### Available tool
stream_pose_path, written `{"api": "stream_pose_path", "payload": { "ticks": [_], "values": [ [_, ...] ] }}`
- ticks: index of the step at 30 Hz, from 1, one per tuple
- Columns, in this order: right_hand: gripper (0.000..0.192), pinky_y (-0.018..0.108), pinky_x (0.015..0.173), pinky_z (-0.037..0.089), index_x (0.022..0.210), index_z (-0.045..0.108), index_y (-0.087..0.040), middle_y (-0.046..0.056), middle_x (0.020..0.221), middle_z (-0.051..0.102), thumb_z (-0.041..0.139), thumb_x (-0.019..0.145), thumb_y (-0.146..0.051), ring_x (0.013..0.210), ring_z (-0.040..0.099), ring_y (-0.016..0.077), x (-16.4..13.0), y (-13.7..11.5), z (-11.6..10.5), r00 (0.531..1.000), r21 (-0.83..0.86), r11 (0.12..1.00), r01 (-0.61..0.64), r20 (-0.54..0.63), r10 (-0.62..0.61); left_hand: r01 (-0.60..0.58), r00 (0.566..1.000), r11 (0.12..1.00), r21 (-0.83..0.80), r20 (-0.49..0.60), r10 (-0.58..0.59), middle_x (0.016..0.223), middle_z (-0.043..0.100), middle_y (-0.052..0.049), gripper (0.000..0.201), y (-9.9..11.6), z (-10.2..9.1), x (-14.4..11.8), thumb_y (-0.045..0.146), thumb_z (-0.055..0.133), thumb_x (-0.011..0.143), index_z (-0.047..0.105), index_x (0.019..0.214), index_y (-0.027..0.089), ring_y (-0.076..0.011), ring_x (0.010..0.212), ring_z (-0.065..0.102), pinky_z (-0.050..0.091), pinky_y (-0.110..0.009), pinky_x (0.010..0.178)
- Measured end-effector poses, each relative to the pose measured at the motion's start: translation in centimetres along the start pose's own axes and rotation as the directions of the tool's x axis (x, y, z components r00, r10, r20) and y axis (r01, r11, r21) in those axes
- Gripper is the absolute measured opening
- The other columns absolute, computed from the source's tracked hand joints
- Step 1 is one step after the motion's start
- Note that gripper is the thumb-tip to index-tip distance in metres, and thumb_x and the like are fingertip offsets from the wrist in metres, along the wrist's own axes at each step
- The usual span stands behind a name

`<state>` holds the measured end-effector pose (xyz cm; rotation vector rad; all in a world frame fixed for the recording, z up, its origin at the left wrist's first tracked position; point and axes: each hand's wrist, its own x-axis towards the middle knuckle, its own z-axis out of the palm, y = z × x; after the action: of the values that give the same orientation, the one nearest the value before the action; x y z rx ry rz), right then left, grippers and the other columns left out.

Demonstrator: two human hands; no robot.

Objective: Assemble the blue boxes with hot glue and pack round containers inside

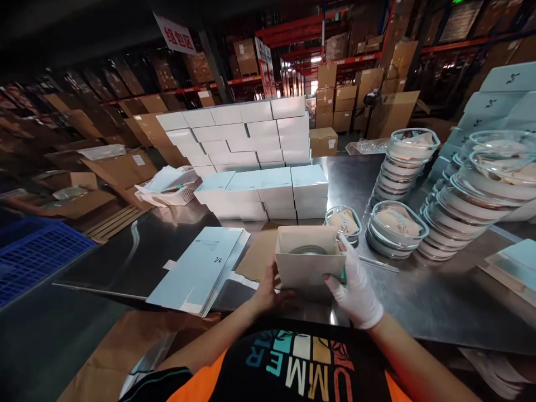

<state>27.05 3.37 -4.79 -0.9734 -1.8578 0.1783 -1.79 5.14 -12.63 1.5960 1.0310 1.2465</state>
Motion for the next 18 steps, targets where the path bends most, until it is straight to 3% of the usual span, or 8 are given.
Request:
{"api": "stream_pose_path", "payload": {
  "ticks": [2,4,6,10,11,14,16,18],
  "values": [
    [0.074,0.061,0.126,0.047,0.171,0.039,-0.032,0.015,0.175,0.042,0.067,0.105,-0.047,0.159,0.047,0.0380,-0.3,0.0,1.1,0.998,0.105,0.993,-0.054,0.023,0.052,-0.093,0.995,0.993,-0.072,-0.031,0.091,0.156,0.056,-0.020,0.104,1.4,0.1,0.7,0.064,0.099,0.064,0.058,0.152,0.027,-0.0426,0.150,0.049,0.041,-0.060,0.125],
    [0.061,0.057,0.119,0.054,0.156,0.060,-0.026,0.016,0.164,0.057,0.063,0.104,-0.058,0.151,0.057,0.0385,0.2,-0.5,1.9,0.986,0.229,0.959,-0.166,0.046,0.159,-0.200,0.980,0.978,-0.064,-0.015,0.199,0.139,0.067,-0.018,0.077,3.2,0.4,1.4,0.073,0.091,0.070,0.075,0.128,0.024,-0.0433,0.147,0.050,0.036,-0.059,0.128],
    [0.053,0.054,0.111,0.060,0.142,0.071,-0.025,0.014,0.146,0.072,0.060,0.104,-0.061,0.136,0.068,0.0369,0.9,-1.1,2.7,0.949,0.287,0.908,-0.306,0.010,0.316,-0.259,0.966,0.965,-0.042,-0.017,0.258,0.123,0.071,-0.016,0.058,4.7,1.1,1.9,0.076,0.080,0.082,0.080,0.105,0.023,-0.0417,0.136,0.057,0.037,-0.058,0.127],
    [0.042,0.053,0.106,0.061,0.135,0.066,-0.028,0.010,0.130,0.077,0.069,0.096,-0.043,0.119,0.074,0.0322,2.2,-1.9,4.2,0.860,0.319,0.858,-0.404,-0.188,0.475,-0.305,0.930,0.945,-0.119,-0.253,0.268,0.145,0.060,-0.018,0.068,5.5,2.3,2.0,0.080,0.077,0.082,0.074,0.119,0.023,-0.0392,0.140,0.056,0.045,-0.053,0.120],
    [0.043,0.052,0.105,0.061,0.135,0.064,-0.028,0.010,0.130,0.077,0.071,0.093,-0.038,0.118,0.074,0.0311,2.5,-1.9,4.3,0.857,0.336,0.858,-0.389,-0.210,0.471,-0.298,0.932,0.948,-0.111,-0.247,0.264,0.147,0.059,-0.018,0.073,5.3,2.3,2.0,0.081,0.080,0.078,0.074,0.122,0.024,-0.0397,0.143,0.054,0.044,-0.053,0.121],
    [0.041,0.049,0.101,0.062,0.133,0.061,-0.029,0.011,0.130,0.076,0.067,0.094,-0.037,0.115,0.075,0.0294,3.1,-0.8,3.3,0.877,0.375,0.855,-0.359,-0.179,0.446,-0.257,0.963,0.966,0.022,-0.071,0.258,0.131,0.068,-0.017,0.071,5.1,1.2,2.0,0.077,0.091,0.068,0.082,0.114,0.024,-0.0409,0.138,0.056,0.045,-0.056,0.121],
    [0.036,0.051,0.102,0.060,0.131,0.062,-0.026,0.013,0.130,0.076,0.060,0.099,-0.043,0.117,0.074,0.0315,3.4,0.4,2.1,0.887,0.280,0.872,-0.402,-0.118,0.447,-0.258,0.960,0.960,0.106,-0.084,0.267,0.121,0.072,-0.016,0.066,5.0,0.0,2.2,0.075,0.092,0.068,0.084,0.109,0.024,-0.0407,0.132,0.059,0.048,-0.056,0.118],
    [0.039,0.054,0.106,0.056,0.128,0.064,-0.022,0.018,0.132,0.074,0.055,0.101,-0.048,0.123,0.072,0.0358,3.5,1.7,1.2,0.846,-0.026,0.846,-0.532,0.013,0.532,-0.266,0.930,0.949,0.172,-0.213,0.299,0.118,0.073,-0.015,0.065,4.9,-1.1,2.4,0.075,0.091,0.070,0.085,0.110,0.024,-0.0401,0.133,0.060,0.048,-0.055,0.118]
  ]
}}
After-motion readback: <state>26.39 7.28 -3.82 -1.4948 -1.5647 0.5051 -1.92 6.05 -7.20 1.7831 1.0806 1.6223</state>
